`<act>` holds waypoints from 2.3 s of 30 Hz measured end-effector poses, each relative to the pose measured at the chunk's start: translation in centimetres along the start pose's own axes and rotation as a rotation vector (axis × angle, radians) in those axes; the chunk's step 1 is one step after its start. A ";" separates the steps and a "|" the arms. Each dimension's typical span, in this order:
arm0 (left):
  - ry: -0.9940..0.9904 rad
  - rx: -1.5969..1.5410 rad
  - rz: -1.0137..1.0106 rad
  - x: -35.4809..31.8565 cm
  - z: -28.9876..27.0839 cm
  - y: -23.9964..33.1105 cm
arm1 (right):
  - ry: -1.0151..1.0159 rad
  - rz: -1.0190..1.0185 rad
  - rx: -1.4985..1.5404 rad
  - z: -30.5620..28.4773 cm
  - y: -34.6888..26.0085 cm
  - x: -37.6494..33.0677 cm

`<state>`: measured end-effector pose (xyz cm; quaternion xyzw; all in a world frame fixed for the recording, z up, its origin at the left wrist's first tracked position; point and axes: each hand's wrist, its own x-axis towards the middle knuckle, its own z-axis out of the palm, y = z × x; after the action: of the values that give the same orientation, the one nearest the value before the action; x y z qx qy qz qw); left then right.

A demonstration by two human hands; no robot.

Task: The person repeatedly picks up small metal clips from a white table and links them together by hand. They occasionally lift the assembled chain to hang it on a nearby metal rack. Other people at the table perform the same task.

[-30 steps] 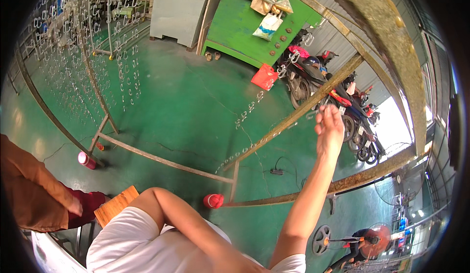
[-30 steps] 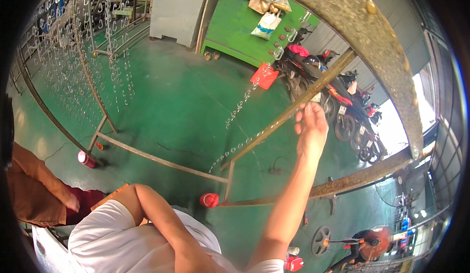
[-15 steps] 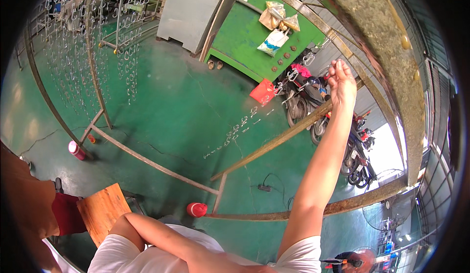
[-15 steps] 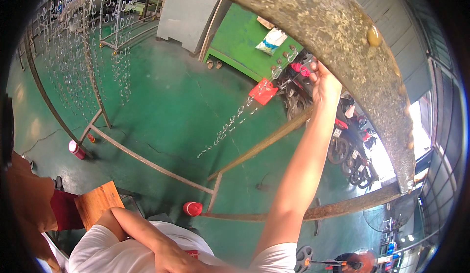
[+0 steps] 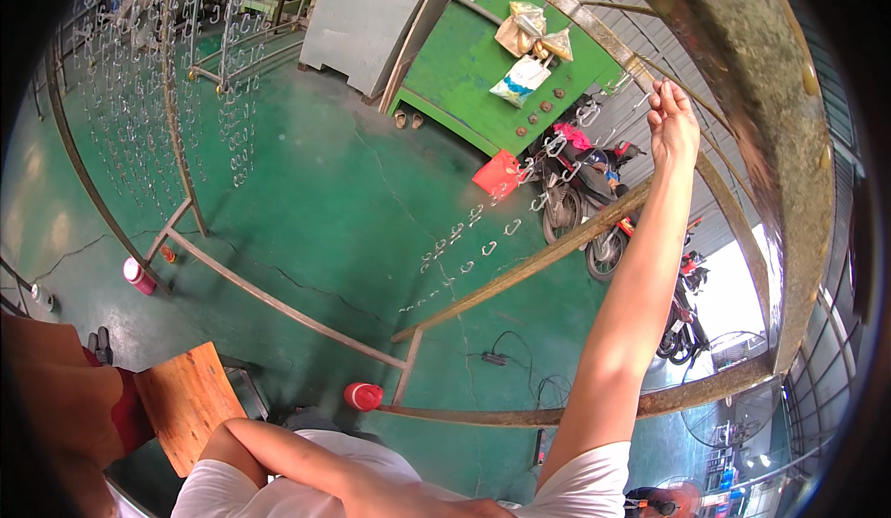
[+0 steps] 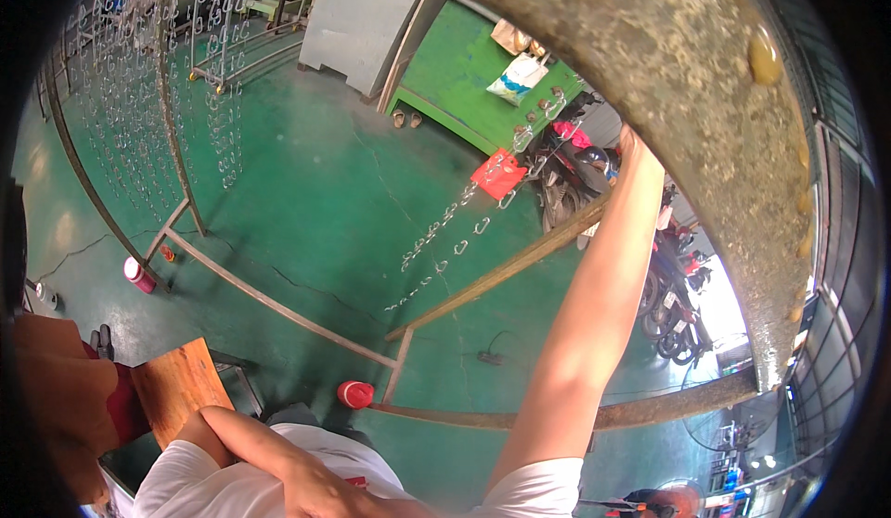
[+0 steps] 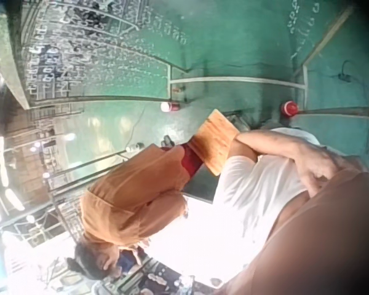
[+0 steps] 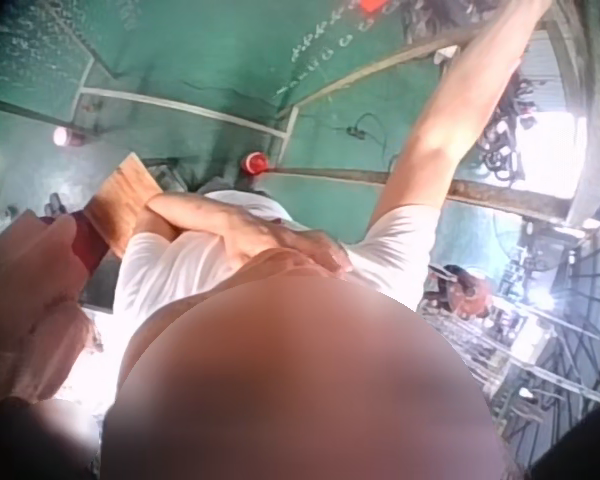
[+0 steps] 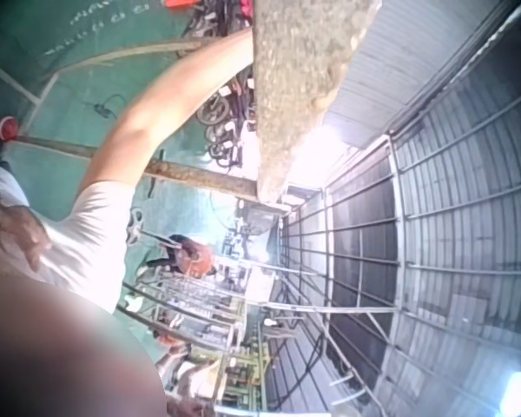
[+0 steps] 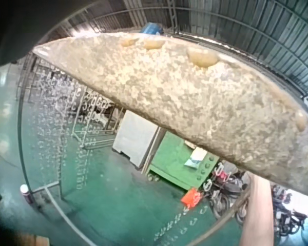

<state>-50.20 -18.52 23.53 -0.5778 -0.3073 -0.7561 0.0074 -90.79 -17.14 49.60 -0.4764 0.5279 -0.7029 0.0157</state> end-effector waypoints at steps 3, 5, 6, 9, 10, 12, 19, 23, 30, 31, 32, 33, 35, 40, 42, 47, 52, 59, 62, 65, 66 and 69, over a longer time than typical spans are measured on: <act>-0.017 -0.007 0.011 0.0 -0.1 -0.3 | -0.061 -0.018 0.030 0.4 -0.2 -0.1; -0.030 -0.019 0.023 0.1 -0.3 -0.5 | -0.055 -0.027 0.012 0.6 -0.2 0.3; -0.042 -0.025 0.032 0.1 -0.4 -0.6 | -0.041 -0.030 0.004 0.5 -0.1 0.5; -0.046 -0.045 0.039 0.1 -0.5 -0.7 | 0.017 -0.035 -0.040 -0.3 0.6 1.5; -0.027 -0.052 0.025 0.1 -0.4 -0.7 | 0.044 -0.039 -0.057 -0.7 0.9 1.9; -0.007 -0.051 0.002 0.0 -0.1 -0.6 | 0.104 -0.050 -0.088 -1.4 1.7 2.8; -0.079 -0.043 -0.003 0.6 0.6 -1.8 | 0.022 -0.020 -0.032 -1.5 1.8 2.5; -0.100 -0.042 0.000 0.8 0.7 -2.1 | 0.276 0.041 -0.150 0.4 2.0 2.7; -0.090 -0.022 0.052 0.6 1.3 -2.1 | 0.440 -0.005 -0.354 1.7 1.2 0.5; -0.085 -0.015 0.069 0.4 1.4 -2.1 | 0.504 -0.033 -0.377 2.2 1.2 -0.7; -0.078 -0.005 0.082 0.3 1.5 -2.2 | 0.551 -0.090 -0.397 2.8 1.6 -2.6; -0.073 0.004 0.095 0.1 1.5 -2.1 | 0.579 -0.127 -0.426 3.5 2.1 -4.9; -0.057 0.023 0.115 -0.4 1.4 -2.1 | 0.600 -0.156 -0.498 4.7 4.8 -10.5; -0.007 0.062 0.139 -1.1 0.9 -1.3 | 0.620 0.212 -0.368 6.2 19.0 -25.5; 0.050 0.082 0.168 -1.4 0.7 -0.9 | 0.635 0.414 -0.370 5.7 25.5 -31.1; 0.145 -0.010 0.065 -2.6 0.5 -0.7 | 0.501 1.063 -0.469 3.6 35.7 -40.8; 0.296 0.152 0.188 -3.1 0.4 -1.8 | 0.379 1.115 -0.381 3.5 40.2 -42.0; 0.358 0.238 0.105 -4.9 -0.1 -0.2 | 0.373 0.924 -0.353 4.6 44.1 -40.9; 0.389 0.121 0.048 -5.0 0.4 0.1 | 0.416 0.897 -0.287 5.8 44.6 -41.2; 0.402 0.140 0.077 -5.2 0.6 0.2 | 0.471 0.885 -0.261 7.3 44.6 -41.5; 0.404 0.159 0.081 -5.3 0.6 0.3 | 0.491 0.881 -0.246 7.8 44.5 -41.6; 0.408 0.218 0.106 -5.7 0.6 0.7 | 0.490 0.862 -0.244 9.0 44.2 -42.0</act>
<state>-47.50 -20.75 18.98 -0.4243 -0.3487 -0.8179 0.1713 -82.89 -21.18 -11.39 -0.0347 0.7427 -0.6570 0.1243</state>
